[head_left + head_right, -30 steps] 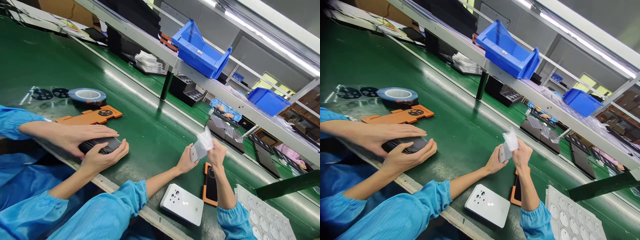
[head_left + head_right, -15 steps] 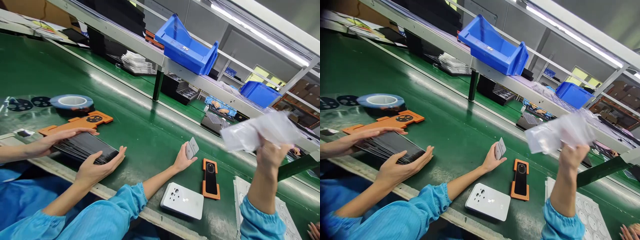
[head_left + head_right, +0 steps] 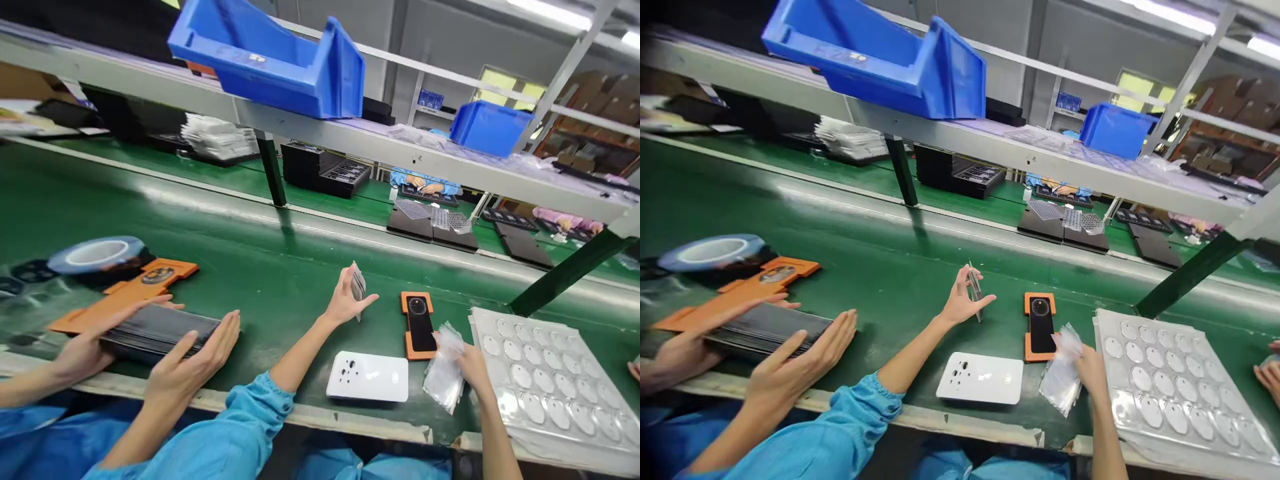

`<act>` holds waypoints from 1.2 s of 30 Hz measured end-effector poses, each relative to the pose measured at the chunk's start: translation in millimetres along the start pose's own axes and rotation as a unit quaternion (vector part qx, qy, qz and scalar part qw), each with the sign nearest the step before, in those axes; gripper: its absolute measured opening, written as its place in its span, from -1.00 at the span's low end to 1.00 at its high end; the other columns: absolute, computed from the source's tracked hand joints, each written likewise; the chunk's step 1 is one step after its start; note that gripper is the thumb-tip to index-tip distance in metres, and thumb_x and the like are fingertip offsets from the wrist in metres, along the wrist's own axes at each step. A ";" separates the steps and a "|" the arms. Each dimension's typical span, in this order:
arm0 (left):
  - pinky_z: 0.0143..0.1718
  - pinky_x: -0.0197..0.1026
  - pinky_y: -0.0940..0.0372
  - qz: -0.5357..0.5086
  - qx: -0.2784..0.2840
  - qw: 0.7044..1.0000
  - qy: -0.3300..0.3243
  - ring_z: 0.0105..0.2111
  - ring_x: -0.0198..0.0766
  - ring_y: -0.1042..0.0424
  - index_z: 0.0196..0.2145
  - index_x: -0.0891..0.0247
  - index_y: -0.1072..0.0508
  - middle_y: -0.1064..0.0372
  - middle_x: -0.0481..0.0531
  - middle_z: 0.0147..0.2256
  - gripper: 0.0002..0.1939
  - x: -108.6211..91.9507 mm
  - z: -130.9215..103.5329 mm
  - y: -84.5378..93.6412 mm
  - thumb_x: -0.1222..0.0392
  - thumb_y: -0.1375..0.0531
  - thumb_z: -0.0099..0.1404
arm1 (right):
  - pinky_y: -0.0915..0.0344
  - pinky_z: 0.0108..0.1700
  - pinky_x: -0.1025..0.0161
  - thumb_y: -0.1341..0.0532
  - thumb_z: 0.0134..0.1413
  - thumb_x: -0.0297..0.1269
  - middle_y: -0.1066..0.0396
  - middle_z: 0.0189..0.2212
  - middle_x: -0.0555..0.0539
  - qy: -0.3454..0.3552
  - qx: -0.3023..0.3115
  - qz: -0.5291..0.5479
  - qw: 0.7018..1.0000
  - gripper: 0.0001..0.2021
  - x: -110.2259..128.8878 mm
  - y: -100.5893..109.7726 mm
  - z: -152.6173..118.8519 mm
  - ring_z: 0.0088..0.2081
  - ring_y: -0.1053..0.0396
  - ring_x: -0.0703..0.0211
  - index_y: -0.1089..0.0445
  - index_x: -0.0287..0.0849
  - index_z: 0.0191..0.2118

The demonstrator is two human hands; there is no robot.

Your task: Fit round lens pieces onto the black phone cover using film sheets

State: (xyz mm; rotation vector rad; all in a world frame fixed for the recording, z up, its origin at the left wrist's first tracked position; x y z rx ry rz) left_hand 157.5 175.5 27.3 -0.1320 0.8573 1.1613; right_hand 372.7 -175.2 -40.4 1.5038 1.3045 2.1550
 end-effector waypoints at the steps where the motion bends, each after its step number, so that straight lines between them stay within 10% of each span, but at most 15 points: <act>1: 0.08 0.09 -0.31 0.004 0.011 1.000 -0.016 -0.02 -0.10 -0.41 0.32 -0.01 0.00 -0.20 0.14 0.05 -0.07 -7.3 0.9 2.2 0.02 -0.41 0.13 | -0.36 -0.30 0.11 -0.18 -0.11 -0.11 -0.53 -0.47 -0.14 -0.013 0.021 -0.020 0.999 -0.76 -10.4 -6.5 0.8 -0.33 -0.52 -0.12 -0.54 -0.11 -0.42; 7: -0.01 -0.09 -0.37 -0.070 -0.005 0.989 0.129 -0.04 -0.13 -0.45 0.06 0.08 -0.34 -0.24 0.12 0.06 -0.29 -3.1 -12.0 10.7 0.10 -0.49 -0.04 | -0.31 -0.13 0.02 -0.07 -0.11 -0.29 -0.49 -0.27 -0.24 -0.127 -0.052 -0.084 0.987 -0.50 -68.4 -3.6 3.5 -0.16 -0.45 -0.20 -0.40 -0.23 0.02; 13: -0.09 -0.18 -0.40 -0.208 -0.161 0.932 0.249 -0.26 -0.31 -0.48 -0.05 0.08 -0.33 -0.39 -0.09 -0.21 -0.28 6.3 -11.4 34.0 0.17 -0.51 -0.16 | -0.17 0.19 -0.03 -0.11 -0.22 -0.33 -0.28 0.10 -0.30 -0.037 -0.192 -0.016 0.981 -0.18 -54.1 0.2 -6.6 0.15 -0.24 -0.23 -0.08 -0.31 0.29; 16: -0.14 -0.04 -0.47 -0.395 -0.265 0.808 0.348 -0.33 -0.27 -0.50 -0.11 0.10 -0.29 -0.40 -0.09 -0.31 -0.46 4.7 -11.9 43.4 0.04 -0.44 0.02 | -0.08 0.27 -0.10 -0.11 -0.23 -0.32 -0.14 0.21 -0.35 0.010 -0.185 0.003 0.983 -0.09 -45.5 -1.9 -6.6 0.25 -0.11 -0.29 0.04 -0.35 0.36; 20: -0.24 -0.05 -0.52 -0.606 -0.241 0.574 0.496 -0.23 -0.08 -0.54 -0.26 0.31 -0.35 -0.45 0.21 -0.28 -0.65 -46.7 -32.6 10.1 -0.07 -0.21 0.31 | 0.06 0.34 -0.19 -0.10 -0.21 -0.29 0.05 0.34 -0.34 0.058 -0.216 0.017 0.975 -0.08 -40.5 5.6 -8.6 0.36 0.08 -0.33 0.08 -0.30 0.39; 24: -0.25 -0.07 -0.54 -0.692 -0.182 0.457 0.529 -0.19 -0.04 -0.53 -0.22 0.44 -0.42 -0.43 0.31 -0.23 -0.51 -114.5 -51.7 -19.0 -0.16 -0.14 0.37 | 0.04 0.31 -0.29 -0.12 -0.13 -0.16 -0.01 0.32 -0.36 0.072 -0.209 0.012 0.975 -0.11 -43.2 3.6 -5.5 0.33 0.02 -0.42 0.05 -0.26 0.39; 36: -0.09 -0.06 -0.49 -0.718 -0.120 0.442 0.525 -0.20 -0.13 -0.52 -0.36 0.30 -0.48 -0.43 0.23 -0.24 -0.49 -151.0 -57.1 -29.2 -0.23 -0.09 0.37 | -0.11 0.24 -0.31 -0.09 0.01 0.07 -0.27 0.15 -0.40 0.007 -0.189 0.003 0.982 -0.26 -53.1 1.8 -4.1 0.22 -0.18 -0.47 -0.16 -0.20 0.29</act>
Point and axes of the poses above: each hand's wrist, its own z-axis towards the middle knuckle, its own y-axis out of the back of the hand, x = y × z, the point moved 10 cm from there along z, towards the middle knuckle
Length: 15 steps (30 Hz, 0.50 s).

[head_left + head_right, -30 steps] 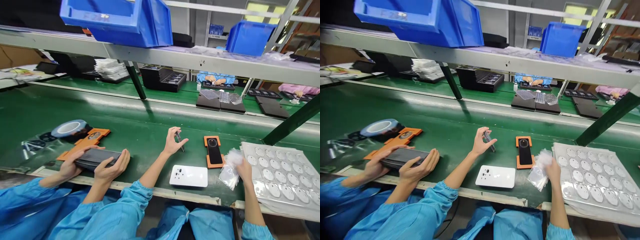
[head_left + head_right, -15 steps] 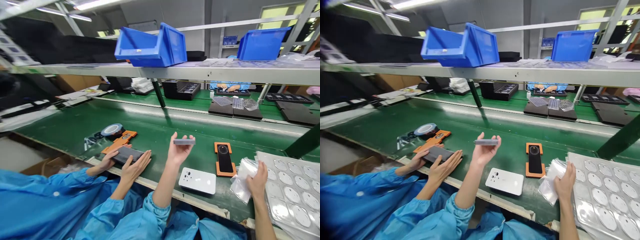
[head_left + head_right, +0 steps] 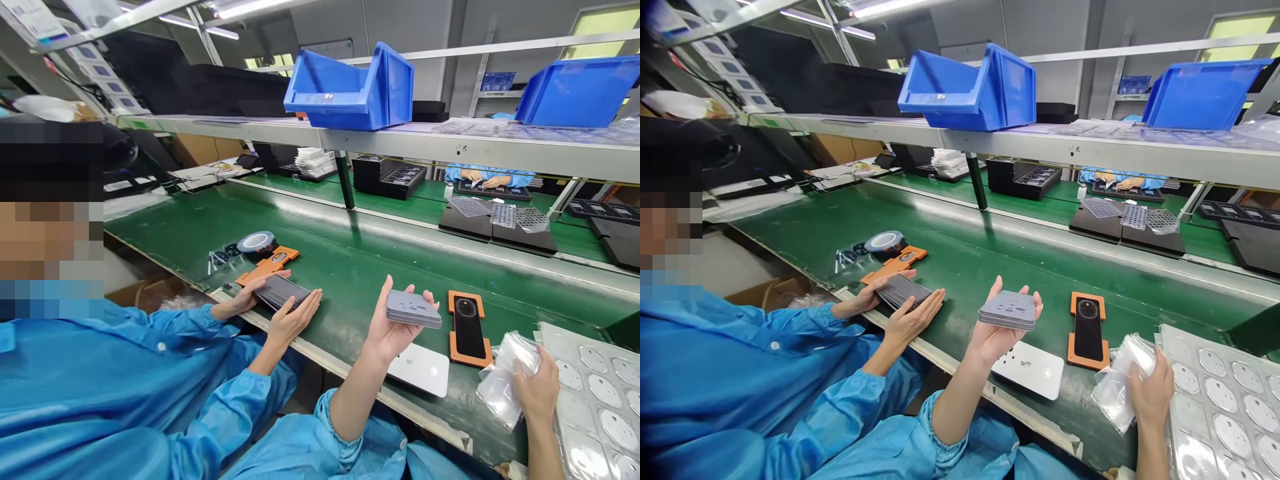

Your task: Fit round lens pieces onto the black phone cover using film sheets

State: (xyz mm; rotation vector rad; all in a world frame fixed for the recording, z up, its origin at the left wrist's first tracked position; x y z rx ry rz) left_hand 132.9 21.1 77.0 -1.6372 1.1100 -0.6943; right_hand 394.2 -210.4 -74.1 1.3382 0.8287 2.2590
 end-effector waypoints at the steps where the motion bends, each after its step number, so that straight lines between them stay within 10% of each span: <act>1: -0.08 -0.08 -0.49 0.013 0.005 1.000 -0.003 -0.20 -0.14 -0.52 -0.37 0.27 -0.48 -0.43 0.21 -0.24 -0.51 -1.5 0.5 0.0 -0.23 -0.08 0.38 | -0.12 0.23 -0.30 -0.10 0.01 0.06 -0.28 0.14 -0.39 0.003 -0.003 -0.002 1.000 -0.27 1.3 0.9 -0.1 0.21 -0.19 -0.46 -0.18 -0.20 0.27; 6: -0.15 -0.05 -0.48 0.175 0.094 0.978 -0.061 -0.25 -0.16 -0.51 -0.13 0.16 -0.44 -0.44 0.10 -0.22 -0.63 -24.5 -4.3 -17.0 -0.16 -0.22 0.28 | -0.12 0.23 -0.23 -0.12 -0.01 -0.01 -0.30 0.08 -0.38 0.024 -0.028 0.011 0.999 -0.30 11.7 8.5 -0.9 0.17 -0.22 -0.35 -0.22 -0.30 0.23; 10: -0.18 0.09 -0.45 0.387 0.097 0.909 -0.121 -0.27 -0.04 -0.54 0.14 0.02 -0.26 -0.43 0.07 -0.20 -0.33 -45.6 -18.2 -31.3 0.06 -0.37 0.11 | -0.11 0.23 -0.17 -0.09 0.01 -0.05 -0.28 0.07 -0.37 0.027 -0.033 0.025 0.999 -0.33 15.9 10.4 -0.7 0.14 -0.21 -0.25 -0.21 -0.36 0.20; 13: -0.03 0.04 -0.37 0.621 0.059 0.775 -0.106 -0.10 0.13 -0.50 0.04 0.08 -0.37 -0.43 0.09 -0.20 -0.24 -34.7 -16.4 -22.5 0.19 -0.49 -0.14 | -0.11 0.22 -0.11 -0.09 0.03 -0.08 -0.29 0.06 -0.36 0.030 -0.035 0.025 0.999 -0.37 15.9 10.2 0.2 0.14 -0.21 -0.21 -0.23 -0.35 0.18; 15: 0.02 0.07 -0.32 0.788 0.098 0.601 -0.093 -0.03 0.24 -0.44 -0.11 0.09 -0.41 -0.42 0.09 -0.22 -0.28 -8.6 -8.9 -12.1 0.16 -0.54 -0.28 | -0.11 0.22 -0.11 -0.10 0.03 -0.09 -0.29 0.06 -0.34 0.028 -0.034 0.024 0.999 -0.39 14.2 9.6 0.4 0.14 -0.22 -0.19 -0.23 -0.33 0.17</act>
Point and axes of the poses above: each hand's wrist, its own z-axis towards the middle knuckle, its own y-axis out of the back of the hand, x = y × z, the point moved 10 cm from there along z, towards the middle knuckle
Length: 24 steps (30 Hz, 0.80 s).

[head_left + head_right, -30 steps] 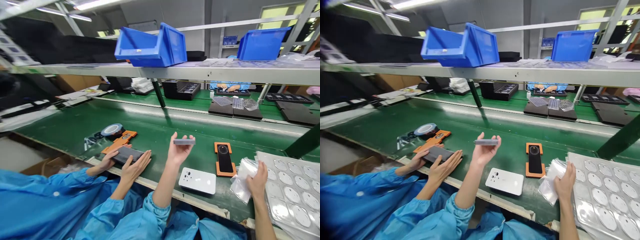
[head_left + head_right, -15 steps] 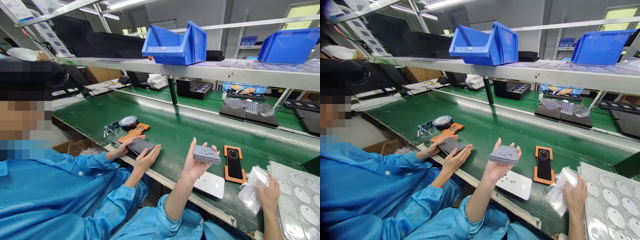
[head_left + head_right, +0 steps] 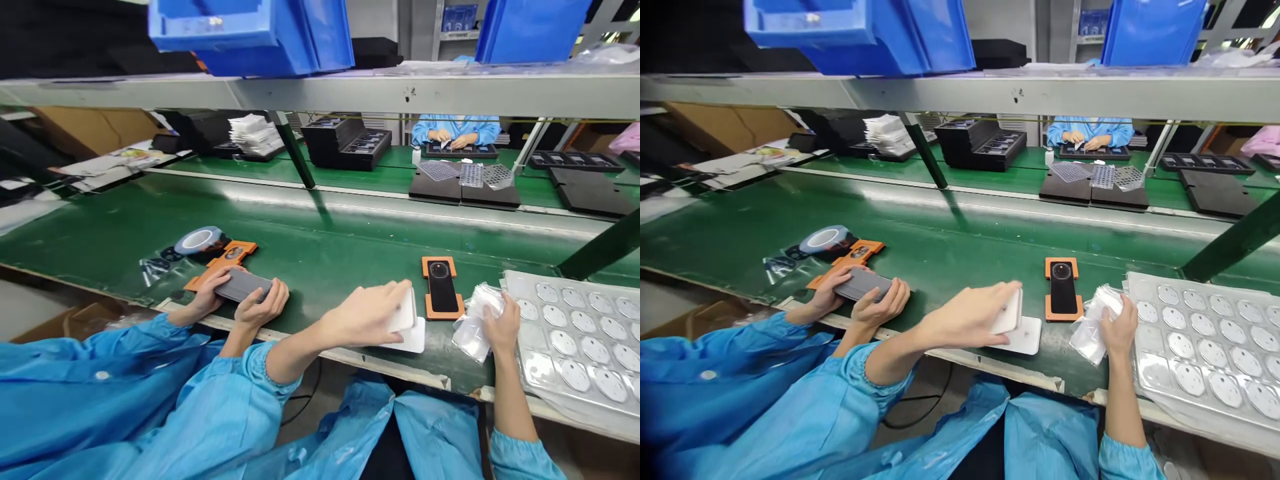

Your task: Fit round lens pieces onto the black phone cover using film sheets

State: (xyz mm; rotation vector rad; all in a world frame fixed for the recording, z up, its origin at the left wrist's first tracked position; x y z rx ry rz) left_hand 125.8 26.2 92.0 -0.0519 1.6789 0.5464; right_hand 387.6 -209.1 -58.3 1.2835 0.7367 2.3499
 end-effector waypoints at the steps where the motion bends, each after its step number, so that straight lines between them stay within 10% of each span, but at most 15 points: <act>1: 0.03 0.10 -0.30 0.109 0.039 0.993 -0.019 -0.04 0.28 -0.43 -0.17 0.10 -0.40 -0.42 0.10 -0.22 -0.30 5.7 2.9 -18.1 0.10 -0.55 -0.30 | -0.11 0.22 -0.11 -0.10 0.04 -0.09 -0.29 0.06 -0.34 -0.002 0.001 0.000 1.000 -0.40 -1.1 -0.3 -0.1 0.14 -0.22 -0.18 -0.23 -0.32 0.17; 5: 0.01 0.12 -0.26 0.351 0.132 0.924 -0.070 -0.08 0.24 -0.43 -0.13 0.13 -0.34 -0.41 0.16 -0.17 -0.28 38.1 11.2 -72.0 -0.01 -0.54 -0.22 | -0.12 0.23 -0.10 -0.11 0.06 -0.10 -0.28 0.07 -0.32 -0.003 0.009 0.000 1.000 -0.43 -3.3 -1.6 -1.0 0.14 -0.22 -0.16 -0.23 -0.29 0.17; 10: -0.06 0.06 -0.27 0.479 0.159 0.861 -0.067 -0.05 0.23 -0.39 0.07 0.13 -0.29 -0.37 0.23 -0.06 -0.07 56.9 16.5 -97.7 0.25 -0.57 -0.25 | -0.11 0.24 -0.09 -0.11 0.08 -0.12 -0.26 0.08 -0.30 -0.003 0.016 -0.002 1.000 -0.45 -3.4 -3.7 -2.2 0.15 -0.21 -0.13 -0.23 -0.26 0.17; 15: 0.04 0.22 -0.20 0.463 0.127 0.877 -0.025 -0.03 0.31 -0.39 0.13 0.20 -0.28 -0.37 0.35 -0.04 -0.03 70.2 21.5 -101.6 0.29 -0.56 -0.23 | -0.10 0.25 -0.12 -0.12 0.05 -0.15 -0.26 0.08 -0.31 -0.002 0.023 -0.012 1.000 -0.44 -3.6 -6.0 0.1 0.16 -0.20 -0.15 -0.22 -0.27 0.17; 21: 0.32 0.30 0.15 0.251 0.071 0.965 -0.033 0.31 0.28 -0.06 0.23 0.00 -0.26 -0.21 0.22 0.25 0.07 57.7 -1.2 -34.8 0.05 -0.56 -0.25 | 0.12 0.34 -0.26 -0.14 -0.13 -0.26 -0.05 0.28 -0.31 0.055 0.021 -0.022 0.998 -0.26 49.1 34.5 -9.6 0.36 0.09 -0.28 -0.13 -0.25 0.27; 24: 0.30 0.15 -0.04 0.109 -0.130 0.985 0.037 0.28 0.12 -0.17 0.17 0.01 -0.32 -0.27 0.16 0.21 -0.21 75.9 -26.4 43.7 -0.06 -0.44 0.00 | 0.05 0.34 -0.23 -0.15 0.02 -0.22 -0.03 0.31 -0.28 0.032 0.072 0.087 0.993 -0.27 86.6 44.7 -37.8 0.37 0.06 -0.22 -0.03 -0.18 0.34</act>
Point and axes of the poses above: each hand's wrist, its own z-axis towards the middle knuckle, its own y-axis out of the back of the hand, x = y × z, the point moved 10 cm from there along z, towards the middle knuckle
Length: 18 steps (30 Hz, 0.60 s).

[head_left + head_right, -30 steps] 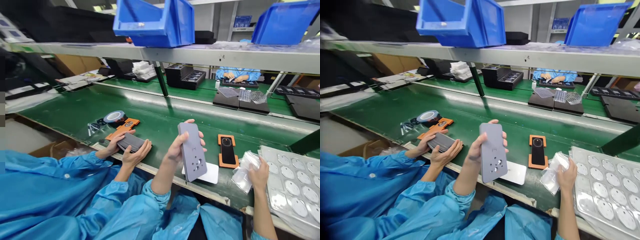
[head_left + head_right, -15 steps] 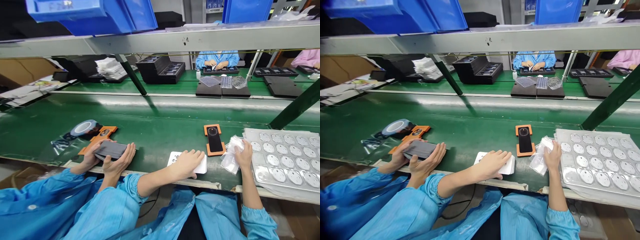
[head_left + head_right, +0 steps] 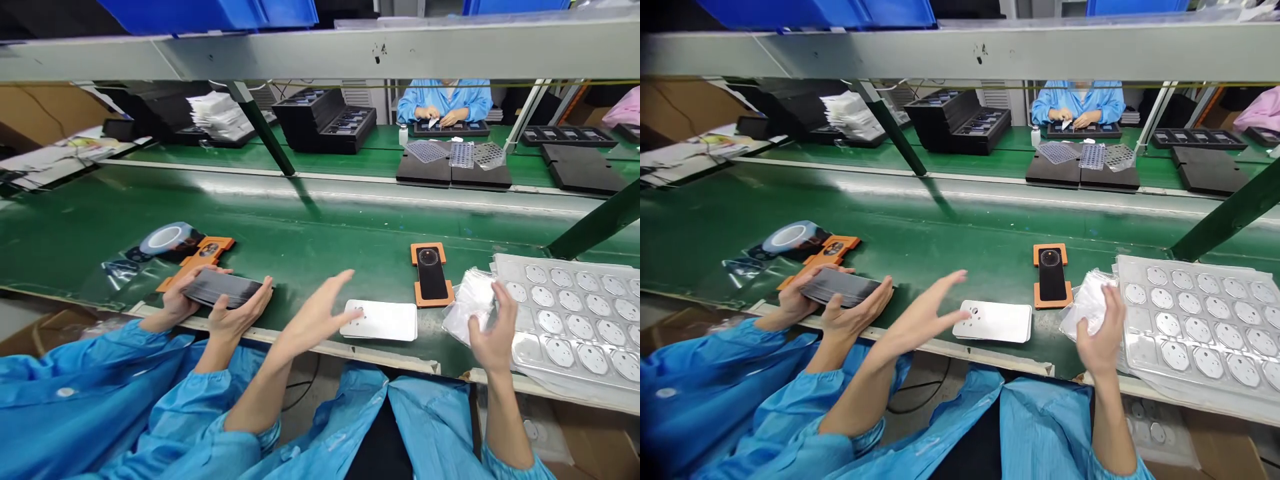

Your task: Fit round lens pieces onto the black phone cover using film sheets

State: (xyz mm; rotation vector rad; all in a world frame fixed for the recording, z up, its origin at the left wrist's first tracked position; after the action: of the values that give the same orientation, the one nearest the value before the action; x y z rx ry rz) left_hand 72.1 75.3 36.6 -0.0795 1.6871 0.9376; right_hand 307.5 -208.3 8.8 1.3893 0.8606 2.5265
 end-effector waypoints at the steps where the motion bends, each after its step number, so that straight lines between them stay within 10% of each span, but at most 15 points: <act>1: 0.27 0.16 -0.10 -0.031 -0.059 0.997 0.049 0.25 0.11 -0.21 0.17 0.04 -0.31 -0.30 0.18 0.18 -0.24 19.9 -5.5 17.9 -0.09 -0.41 0.03 | -0.02 0.32 -0.19 -0.16 0.07 -0.19 -0.04 0.32 -0.25 -0.026 0.055 0.073 0.995 -0.29 8.6 -14.1 -10.6 0.35 0.01 -0.17 -0.01 -0.12 0.35; 4: 0.20 0.18 -0.19 -0.115 -0.089 0.978 0.150 0.22 0.12 -0.27 0.20 0.10 -0.22 -0.31 0.27 0.16 -0.17 70.0 -22.5 19.5 -0.12 -0.40 0.03 | -0.19 0.26 -0.09 -0.22 0.15 -0.06 -0.07 0.33 -0.14 -0.152 0.230 0.272 0.922 -0.38 21.7 -75.4 -47.4 0.35 -0.05 -0.08 -0.08 0.04 0.29; 8: 0.06 0.11 -0.34 -0.241 0.002 0.949 0.205 0.23 0.14 -0.26 0.21 0.12 -0.18 -0.23 0.34 0.21 -0.18 93.2 -33.8 -25.5 -0.16 -0.37 0.09 | -0.19 0.25 -0.08 -0.31 0.06 0.07 -0.11 0.31 -0.14 -0.279 0.273 0.342 0.855 -0.38 15.0 -123.0 -66.9 0.36 -0.03 -0.09 -0.17 0.04 0.20; 14: -0.05 0.02 -0.40 -0.282 0.005 0.932 0.226 0.17 0.13 -0.33 0.13 0.11 -0.30 -0.28 0.32 0.19 -0.27 91.8 -32.2 -32.0 -0.11 -0.41 0.06 | -0.39 0.04 0.04 -0.33 -0.01 0.13 -0.14 0.29 -0.17 -0.347 0.277 0.349 0.825 -0.40 16.6 -135.8 -63.5 0.26 -0.19 -0.10 -0.25 0.00 0.11; 18: -0.01 0.06 -0.39 -0.289 0.004 0.933 0.215 0.11 0.12 -0.39 0.10 0.14 -0.33 -0.31 0.29 0.16 -0.27 97.9 -29.1 -29.0 -0.11 -0.42 0.03 | -0.37 0.05 0.06 -0.33 0.01 0.07 -0.36 0.11 -0.17 -0.306 0.287 0.298 0.857 -0.48 16.9 -120.8 -53.9 0.10 -0.36 -0.02 -0.33 -0.07 0.03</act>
State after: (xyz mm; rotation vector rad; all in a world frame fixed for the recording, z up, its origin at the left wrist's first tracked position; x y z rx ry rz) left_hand 29.3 77.4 -60.6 -0.7843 1.9035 0.4800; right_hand 235.8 -124.4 -66.2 2.8169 1.2227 1.9189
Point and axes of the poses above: each hand's wrist, its own z-axis towards the middle knuckle, its own y-axis out of the back of the hand, x = y × z, the point moved 10 cm from there along z, towards the middle knuckle
